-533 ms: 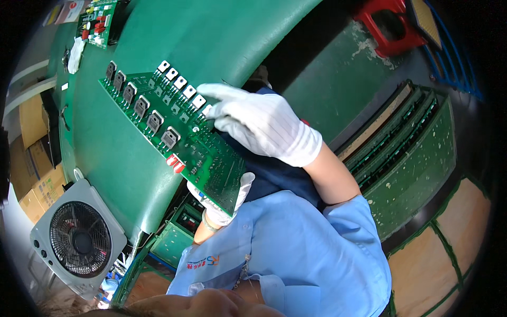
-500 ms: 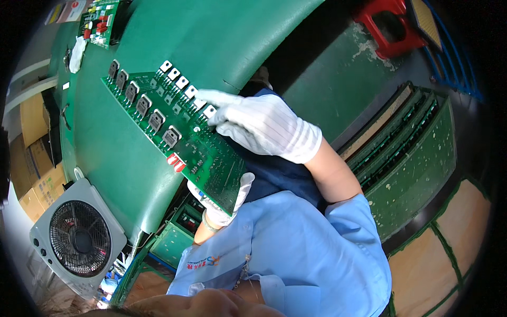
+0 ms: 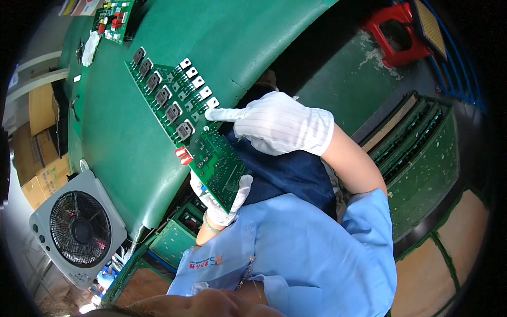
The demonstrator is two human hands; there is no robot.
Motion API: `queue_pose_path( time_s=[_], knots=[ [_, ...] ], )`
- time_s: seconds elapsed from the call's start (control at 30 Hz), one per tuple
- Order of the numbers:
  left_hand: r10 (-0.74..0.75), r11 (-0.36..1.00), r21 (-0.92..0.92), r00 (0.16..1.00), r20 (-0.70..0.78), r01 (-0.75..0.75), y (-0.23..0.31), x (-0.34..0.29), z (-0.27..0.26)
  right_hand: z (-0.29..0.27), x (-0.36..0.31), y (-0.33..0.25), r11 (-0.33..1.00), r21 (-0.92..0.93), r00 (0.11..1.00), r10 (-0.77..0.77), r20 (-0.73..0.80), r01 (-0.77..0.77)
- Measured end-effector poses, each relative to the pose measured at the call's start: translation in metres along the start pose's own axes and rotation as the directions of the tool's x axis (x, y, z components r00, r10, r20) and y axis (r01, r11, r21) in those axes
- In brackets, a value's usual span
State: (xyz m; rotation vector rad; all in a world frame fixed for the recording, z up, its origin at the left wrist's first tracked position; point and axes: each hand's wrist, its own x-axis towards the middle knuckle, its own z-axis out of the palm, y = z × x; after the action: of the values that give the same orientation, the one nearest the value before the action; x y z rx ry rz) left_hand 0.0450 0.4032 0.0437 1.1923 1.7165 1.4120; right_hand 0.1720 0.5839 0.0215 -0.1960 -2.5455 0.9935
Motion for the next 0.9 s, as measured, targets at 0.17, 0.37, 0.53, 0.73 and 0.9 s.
queue_pose_path(
  time_s=[0.17,0.37,0.53,0.73,0.9],
  knots=[
    [0.022,1.0,0.004,0.999,-0.036,-0.022,0.002,0.0,0.0,0.002,-0.023,0.002,0.999,0.045,0.996,0.022,0.089,-0.026],
    [-0.005,0.999,0.032,1.0,0.016,0.004,-0.001,-0.002,-0.004,0.002,-0.046,-0.009,0.961,-0.001,0.937,0.268,-0.223,-0.275],
    [0.012,0.997,0.078,1.0,0.023,-0.013,0.001,0.001,-0.004,0.013,-0.041,-0.026,0.897,0.057,0.802,0.418,-0.426,-0.438],
    [0.036,0.987,0.154,0.999,0.041,-0.042,0.002,0.003,-0.006,0.028,-0.053,-0.021,0.806,-0.037,0.715,0.502,-0.487,-0.591],
    [0.007,0.985,0.17,0.999,0.048,-0.015,0.001,0.001,-0.008,0.027,-0.038,-0.023,0.813,0.111,0.645,0.529,-0.551,-0.571]
  ],
)
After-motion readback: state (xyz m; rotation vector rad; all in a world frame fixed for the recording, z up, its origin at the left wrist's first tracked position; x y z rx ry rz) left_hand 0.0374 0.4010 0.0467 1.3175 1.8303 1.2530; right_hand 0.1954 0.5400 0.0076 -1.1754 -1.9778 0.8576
